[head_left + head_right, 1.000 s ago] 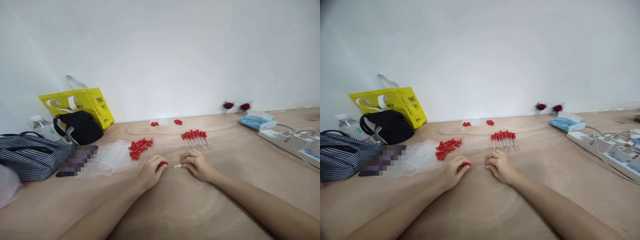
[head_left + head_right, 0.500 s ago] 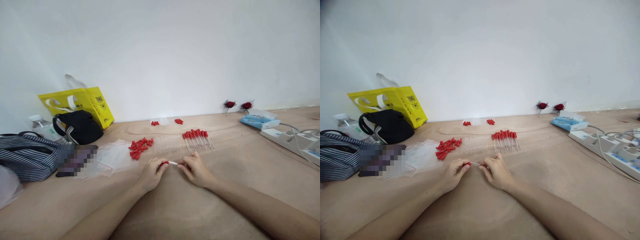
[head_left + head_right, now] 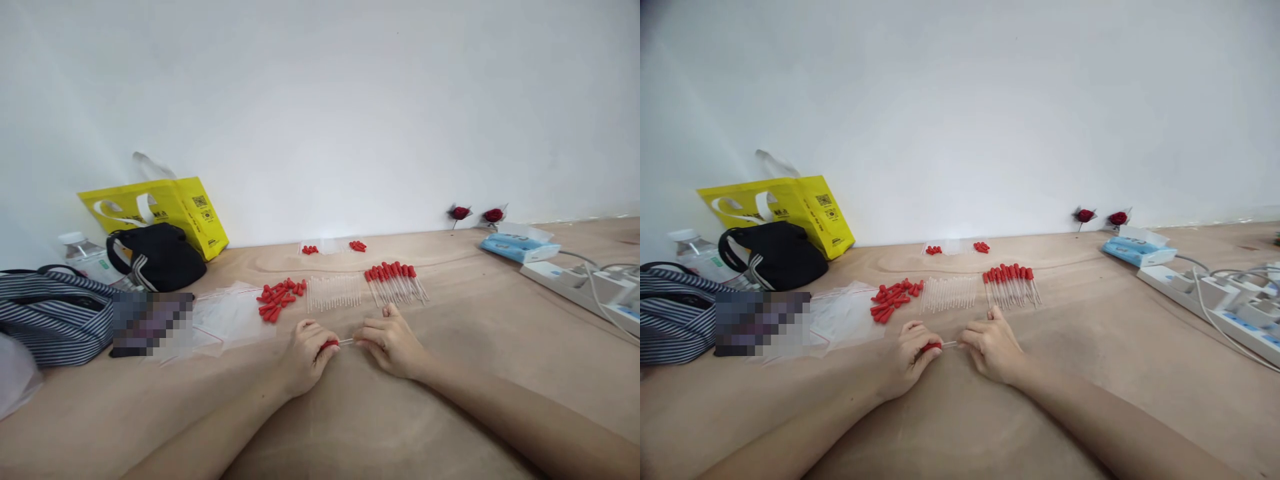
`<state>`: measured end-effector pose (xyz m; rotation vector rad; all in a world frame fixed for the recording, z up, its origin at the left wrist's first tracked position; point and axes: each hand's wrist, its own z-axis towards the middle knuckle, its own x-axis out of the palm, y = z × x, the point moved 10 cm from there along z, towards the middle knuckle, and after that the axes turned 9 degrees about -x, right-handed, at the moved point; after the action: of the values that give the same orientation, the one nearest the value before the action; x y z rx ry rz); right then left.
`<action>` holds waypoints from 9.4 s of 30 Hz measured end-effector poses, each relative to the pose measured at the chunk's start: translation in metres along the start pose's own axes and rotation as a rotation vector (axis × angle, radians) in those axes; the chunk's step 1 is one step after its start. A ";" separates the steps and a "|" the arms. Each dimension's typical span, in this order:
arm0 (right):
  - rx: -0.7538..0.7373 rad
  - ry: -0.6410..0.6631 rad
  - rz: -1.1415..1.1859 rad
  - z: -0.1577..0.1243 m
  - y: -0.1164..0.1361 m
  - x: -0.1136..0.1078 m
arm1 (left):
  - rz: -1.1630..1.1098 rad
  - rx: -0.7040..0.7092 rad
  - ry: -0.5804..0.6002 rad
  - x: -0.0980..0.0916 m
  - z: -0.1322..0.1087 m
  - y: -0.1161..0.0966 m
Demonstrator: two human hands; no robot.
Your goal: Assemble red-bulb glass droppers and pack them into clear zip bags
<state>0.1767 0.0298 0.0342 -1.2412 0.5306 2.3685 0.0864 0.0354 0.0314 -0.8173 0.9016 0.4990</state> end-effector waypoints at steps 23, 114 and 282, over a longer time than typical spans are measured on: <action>0.081 0.068 0.125 0.002 -0.003 0.012 | 0.052 -0.009 -0.041 -0.006 -0.002 0.001; 0.087 -0.015 0.069 -0.005 -0.013 0.007 | -0.007 -0.231 -0.102 -0.013 0.004 0.030; -0.061 -0.058 0.009 -0.001 0.007 -0.001 | -0.035 -0.003 0.000 0.001 0.002 0.000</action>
<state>0.1741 0.0229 0.0350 -1.1946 0.4499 2.4366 0.0884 0.0370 0.0312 -0.8347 0.8853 0.4694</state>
